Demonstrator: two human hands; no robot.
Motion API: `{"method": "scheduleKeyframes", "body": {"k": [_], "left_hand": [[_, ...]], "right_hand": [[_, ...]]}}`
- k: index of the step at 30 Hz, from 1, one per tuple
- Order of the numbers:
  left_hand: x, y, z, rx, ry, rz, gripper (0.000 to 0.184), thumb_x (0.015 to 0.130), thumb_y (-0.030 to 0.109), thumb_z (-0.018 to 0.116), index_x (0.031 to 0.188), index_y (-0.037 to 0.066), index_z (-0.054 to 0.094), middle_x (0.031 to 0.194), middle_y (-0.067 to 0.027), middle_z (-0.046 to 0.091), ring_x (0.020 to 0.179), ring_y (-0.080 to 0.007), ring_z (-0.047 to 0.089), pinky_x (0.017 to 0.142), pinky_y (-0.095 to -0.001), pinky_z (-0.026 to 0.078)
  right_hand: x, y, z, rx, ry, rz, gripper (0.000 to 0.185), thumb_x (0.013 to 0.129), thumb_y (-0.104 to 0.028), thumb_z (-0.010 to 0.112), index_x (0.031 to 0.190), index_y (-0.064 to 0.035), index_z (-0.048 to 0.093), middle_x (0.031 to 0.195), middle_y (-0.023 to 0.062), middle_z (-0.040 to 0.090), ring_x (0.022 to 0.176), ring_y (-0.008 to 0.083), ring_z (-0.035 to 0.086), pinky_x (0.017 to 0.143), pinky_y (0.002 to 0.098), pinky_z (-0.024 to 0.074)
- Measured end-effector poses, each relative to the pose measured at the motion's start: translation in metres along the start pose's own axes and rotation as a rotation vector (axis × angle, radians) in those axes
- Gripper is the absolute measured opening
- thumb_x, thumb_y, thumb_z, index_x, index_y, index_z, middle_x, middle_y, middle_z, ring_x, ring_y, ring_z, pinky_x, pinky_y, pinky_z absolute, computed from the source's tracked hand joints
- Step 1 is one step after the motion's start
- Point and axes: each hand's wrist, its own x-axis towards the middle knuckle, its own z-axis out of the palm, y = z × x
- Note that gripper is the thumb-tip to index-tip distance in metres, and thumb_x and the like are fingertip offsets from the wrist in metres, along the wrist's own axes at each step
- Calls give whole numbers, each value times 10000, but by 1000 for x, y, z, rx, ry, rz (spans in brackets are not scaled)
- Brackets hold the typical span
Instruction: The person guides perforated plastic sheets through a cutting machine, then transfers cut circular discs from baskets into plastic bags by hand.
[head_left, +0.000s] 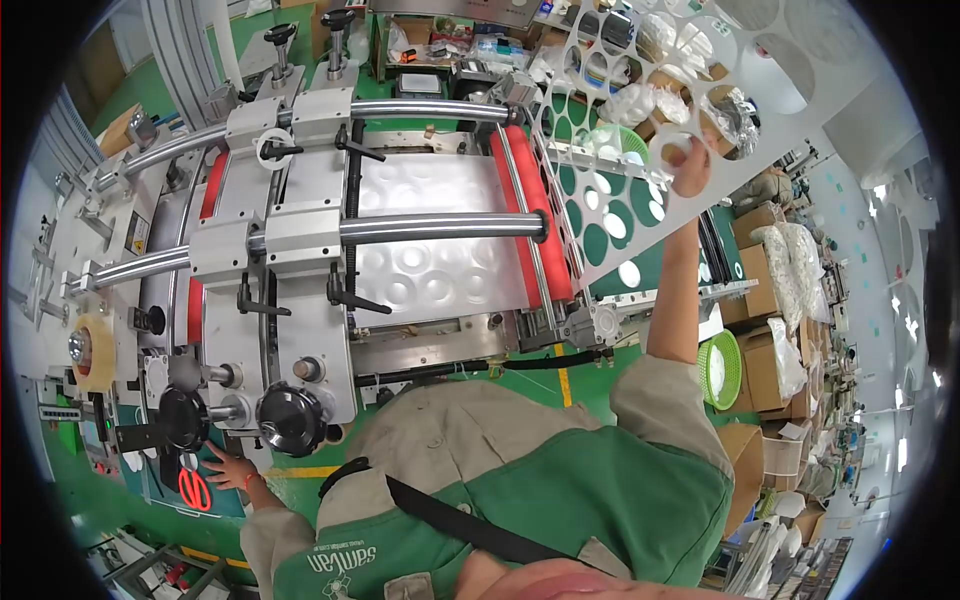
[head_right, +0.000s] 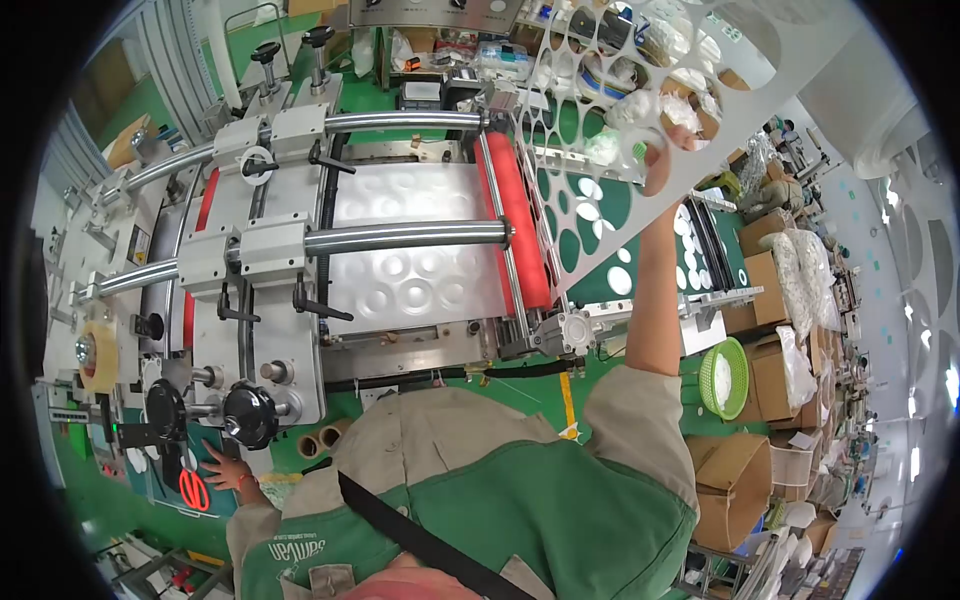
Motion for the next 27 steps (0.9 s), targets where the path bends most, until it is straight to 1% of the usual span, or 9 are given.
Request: {"method": "scheduleKeyframes", "body": {"k": [3,4,6,9,11,18,21,25,27], "left_hand": [[-4,1,-2,27,-28,28,912,804,312,623,1381,495,-60,1476,-124,166,1238,-533,278,934,-640,311],[-2,0,-5,32,-25,43,914,806,312,623,1383,488,-63,1476,-123,166,1236,-536,278,930,-640,316],[3,-3,-7,106,-21,30,904,818,291,610,1385,481,-68,1476,-123,167,1237,-523,290,932,-626,329],[2,1,-8,212,-19,28,896,832,245,587,1389,469,-78,1470,-127,192,1231,-490,333,929,-599,356],[-1,5,3,109,-75,-14,924,776,-5,537,1419,421,30,1499,-97,82,1279,-470,258,955,-586,335],[-3,5,8,6,-34,-32,914,800,64,551,1394,482,-3,1494,-99,110,1280,-477,254,971,-592,307],[-3,7,1,29,-50,-33,931,802,105,575,1385,494,-38,1491,-95,127,1284,-484,243,977,-599,296],[-4,9,-13,62,-131,-47,912,824,113,557,1377,506,-53,1498,-89,114,1301,-481,208,990,-599,272],[-1,6,1,44,-93,-45,893,836,129,551,1376,511,-49,1496,-87,124,1304,-480,200,991,-603,265]], "right_hand": [[-4,102,-46,-619,-209,-151,270,888,-267,511,841,-7,565,663,110,539,563,227,515,539,338,404],[2,141,-74,-819,-583,-326,210,838,-199,534,854,7,573,716,191,565,636,293,576,585,377,427],[-2,215,-111,-640,-898,418,205,805,-170,562,947,-27,597,791,125,596,732,231,568,670,297,436],[-15,173,-77,-528,-890,338,216,806,-170,565,972,-34,593,822,103,597,750,219,565,679,292,436],[23,156,-42,-428,-887,272,230,807,-169,568,997,-41,590,852,82,598,768,207,563,688,286,436],[104,29,61,298,-673,332,495,887,-404,506,1267,-96,432,1208,82,508,958,187,534,807,322,434],[137,-18,86,517,-797,494,530,874,-366,553,1260,-30,418,1167,103,549,974,201,545,804,337,458],[94,-83,117,157,-302,193,310,884,-165,541,1162,-28,530,996,84,588,870,139,560,666,263,453],[159,0,77,-39,-521,-78,211,868,-109,548,1063,-36,580,783,38,589,640,94,542,487,233,394]]}}
